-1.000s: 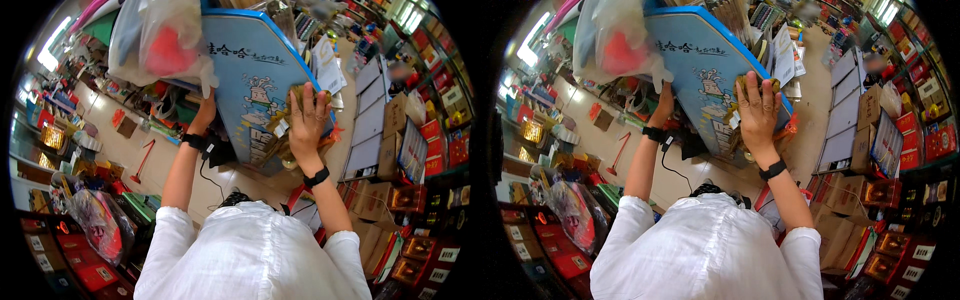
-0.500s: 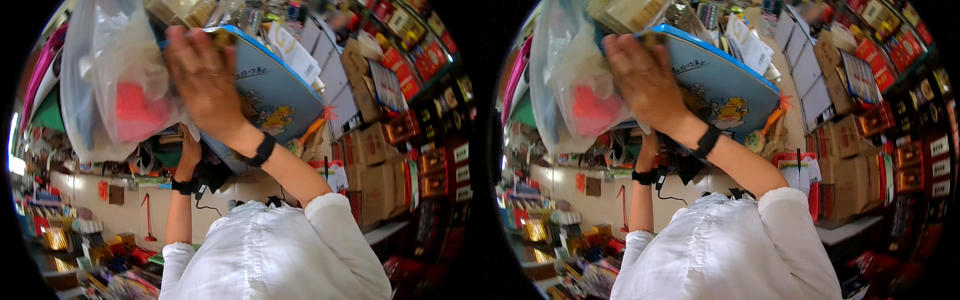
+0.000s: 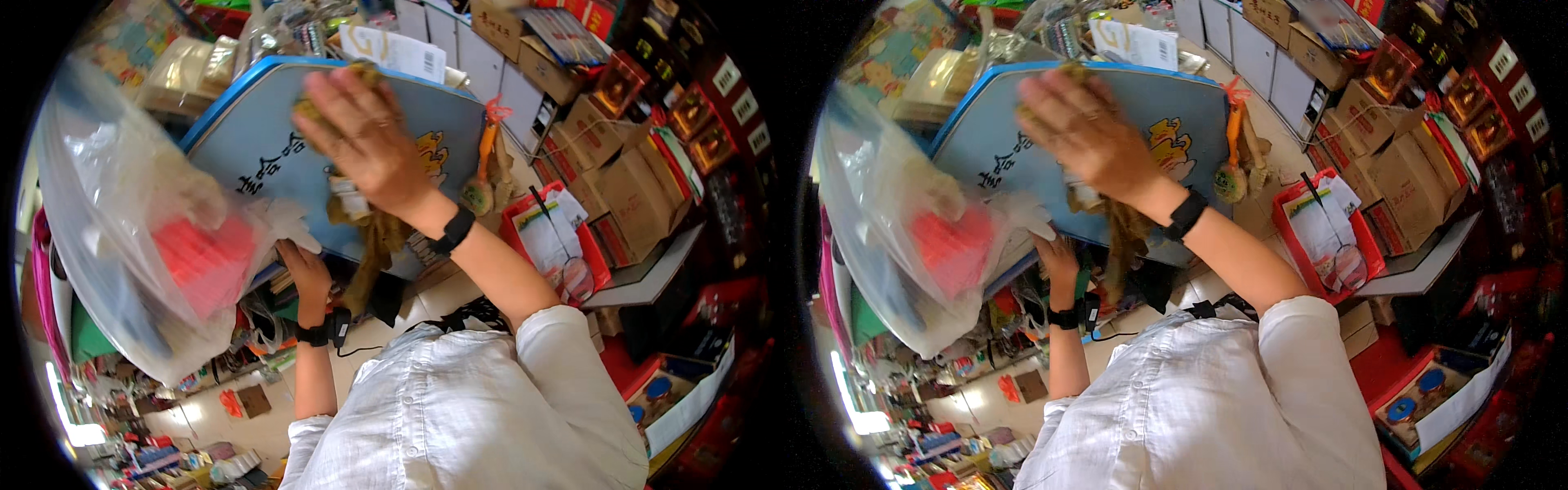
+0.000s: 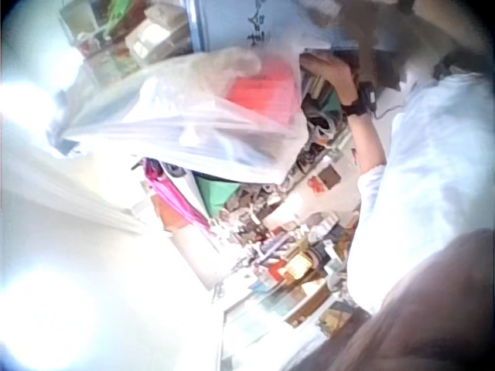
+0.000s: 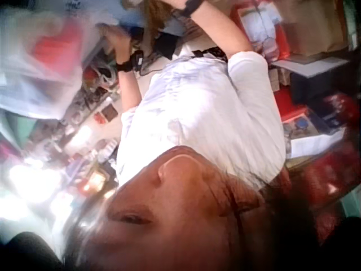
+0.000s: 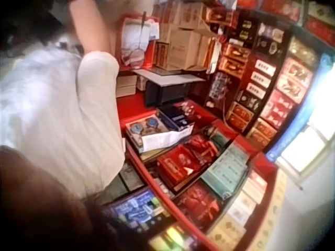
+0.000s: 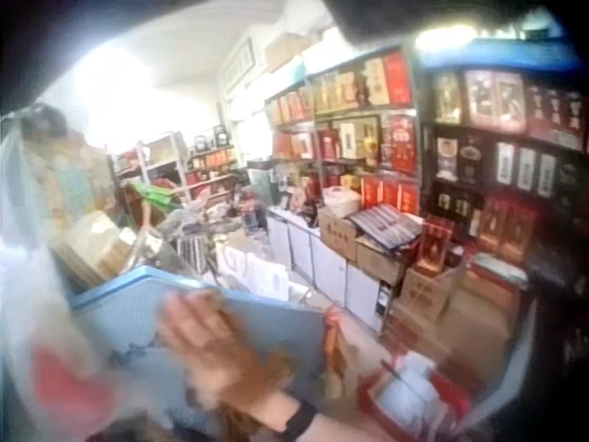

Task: The person moves various items between shelves, including plastic-wrapped goods, small boxes, and fabric items, and wipes down a blue illustrated display board with a cloth.

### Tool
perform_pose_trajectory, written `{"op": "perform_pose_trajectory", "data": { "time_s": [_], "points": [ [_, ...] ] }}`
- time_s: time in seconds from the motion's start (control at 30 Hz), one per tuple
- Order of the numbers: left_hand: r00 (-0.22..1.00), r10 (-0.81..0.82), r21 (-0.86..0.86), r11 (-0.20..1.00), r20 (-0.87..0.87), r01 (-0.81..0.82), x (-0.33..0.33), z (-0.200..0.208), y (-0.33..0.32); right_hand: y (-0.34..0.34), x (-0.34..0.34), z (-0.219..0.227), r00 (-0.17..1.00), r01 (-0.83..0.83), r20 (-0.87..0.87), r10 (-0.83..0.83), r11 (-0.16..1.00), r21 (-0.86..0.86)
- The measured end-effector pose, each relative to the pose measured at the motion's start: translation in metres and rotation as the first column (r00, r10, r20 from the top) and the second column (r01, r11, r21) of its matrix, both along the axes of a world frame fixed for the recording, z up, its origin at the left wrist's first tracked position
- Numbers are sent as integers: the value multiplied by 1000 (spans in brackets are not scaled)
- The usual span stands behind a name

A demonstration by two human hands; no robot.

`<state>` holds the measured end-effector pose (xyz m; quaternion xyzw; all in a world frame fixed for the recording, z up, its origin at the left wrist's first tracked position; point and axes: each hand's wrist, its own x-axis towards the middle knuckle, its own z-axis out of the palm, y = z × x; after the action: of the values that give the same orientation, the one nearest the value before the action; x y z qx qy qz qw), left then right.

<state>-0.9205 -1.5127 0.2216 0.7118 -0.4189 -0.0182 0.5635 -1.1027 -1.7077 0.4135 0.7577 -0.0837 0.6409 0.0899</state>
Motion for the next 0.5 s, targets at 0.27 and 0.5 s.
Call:
{"op": "perform_pose_trajectory", "data": {
  "time_s": [0.27, 0.5],
  "points": [
    [945, -98, -86, 993, -311, 75, 39, -17, 8, -51, -50, -119, 963, 158, 148, -227, 913, 377],
    [999, 35, 249, 968, -32, -26, 15, 7, 7, -49, -63, -157, 962, 137, 140, -235, 857, 497]
  ]
}}
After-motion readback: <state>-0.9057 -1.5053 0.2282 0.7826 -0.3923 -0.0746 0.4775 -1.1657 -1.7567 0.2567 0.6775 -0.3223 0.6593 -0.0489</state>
